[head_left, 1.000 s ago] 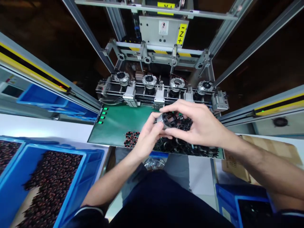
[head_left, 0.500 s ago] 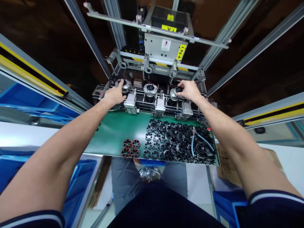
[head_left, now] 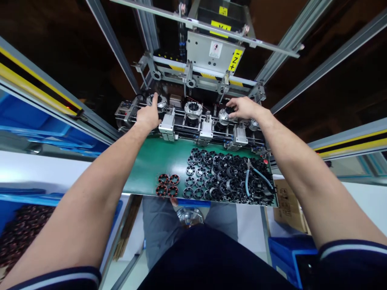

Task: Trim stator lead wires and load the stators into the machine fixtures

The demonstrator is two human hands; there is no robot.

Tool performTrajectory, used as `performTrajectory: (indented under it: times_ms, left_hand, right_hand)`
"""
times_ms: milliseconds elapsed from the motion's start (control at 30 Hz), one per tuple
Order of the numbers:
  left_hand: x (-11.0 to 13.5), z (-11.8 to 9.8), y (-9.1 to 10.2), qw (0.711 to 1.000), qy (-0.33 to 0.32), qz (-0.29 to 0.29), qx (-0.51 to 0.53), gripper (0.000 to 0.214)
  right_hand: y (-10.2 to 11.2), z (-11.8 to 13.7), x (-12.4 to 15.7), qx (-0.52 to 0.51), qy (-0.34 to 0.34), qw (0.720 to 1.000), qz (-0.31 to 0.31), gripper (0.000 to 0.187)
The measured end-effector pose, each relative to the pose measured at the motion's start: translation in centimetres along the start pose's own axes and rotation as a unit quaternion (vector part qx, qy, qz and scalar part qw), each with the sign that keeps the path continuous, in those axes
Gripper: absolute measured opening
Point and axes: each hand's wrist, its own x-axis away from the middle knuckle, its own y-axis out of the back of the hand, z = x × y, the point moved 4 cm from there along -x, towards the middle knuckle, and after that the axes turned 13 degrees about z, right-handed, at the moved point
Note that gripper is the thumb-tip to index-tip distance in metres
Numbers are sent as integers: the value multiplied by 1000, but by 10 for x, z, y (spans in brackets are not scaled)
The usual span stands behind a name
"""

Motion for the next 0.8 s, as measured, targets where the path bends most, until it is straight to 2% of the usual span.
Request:
performTrajectory:
  times_ms: [67, 100, 167, 267, 333, 433, 500, 567, 600, 667, 733, 800]
  left_hand:
    - [-2, 0, -3, 1000, 1, 2, 7, 135]
    - [-2, -1, -4, 1000, 2, 1, 10, 134]
    - [-1, -1, -6, 1000, 3, -2, 14, 133]
    - [7, -2, 1, 1000, 5, 9, -3, 133]
    - [14, -5, 16, 999, 1, 37, -32, 138]
    - [26, -20, 51, 996, -6, 66, -65, 132]
    - [35, -40, 73, 996, -17, 44, -70, 116]
    - [44, -69, 83, 996, -46, 3, -72, 103]
    - [49, -85, 81, 995, -65, -13, -72, 100]
    - [59, -118, 66, 992, -99, -25, -72, 99]
    - [65, -145, 41, 991, -113, -12, -72, 102]
    - [66, -160, 17, 992, -108, -3, -67, 106]
  right_hand:
    - [-19, 12, 14, 42, -14, 999, -23, 99]
    - [-32, 19, 21, 56, -35, 997, -28, 117]
    - [-59, 30, 31, 80, -116, 990, -10, 143]
    - [-83, 47, 37, 73, -174, 982, 3, 144]
    - [-81, 50, 37, 61, -175, 983, 3, 139]
    - [-61, 38, 47, 34, -130, 991, 19, 130]
    - [-45, 19, 64, 17, -86, 996, 14, 122]
    - [-32, -7, 87, 11, -76, 997, -26, 115]
    - [-29, -21, 99, 11, -90, 994, -54, 112]
    - [-32, -48, 120, 14, -136, 986, -93, 106]
    - [-47, -70, 132, 14, -175, 980, -88, 104]
    - [-67, -87, 135, 11, -196, 979, -59, 107]
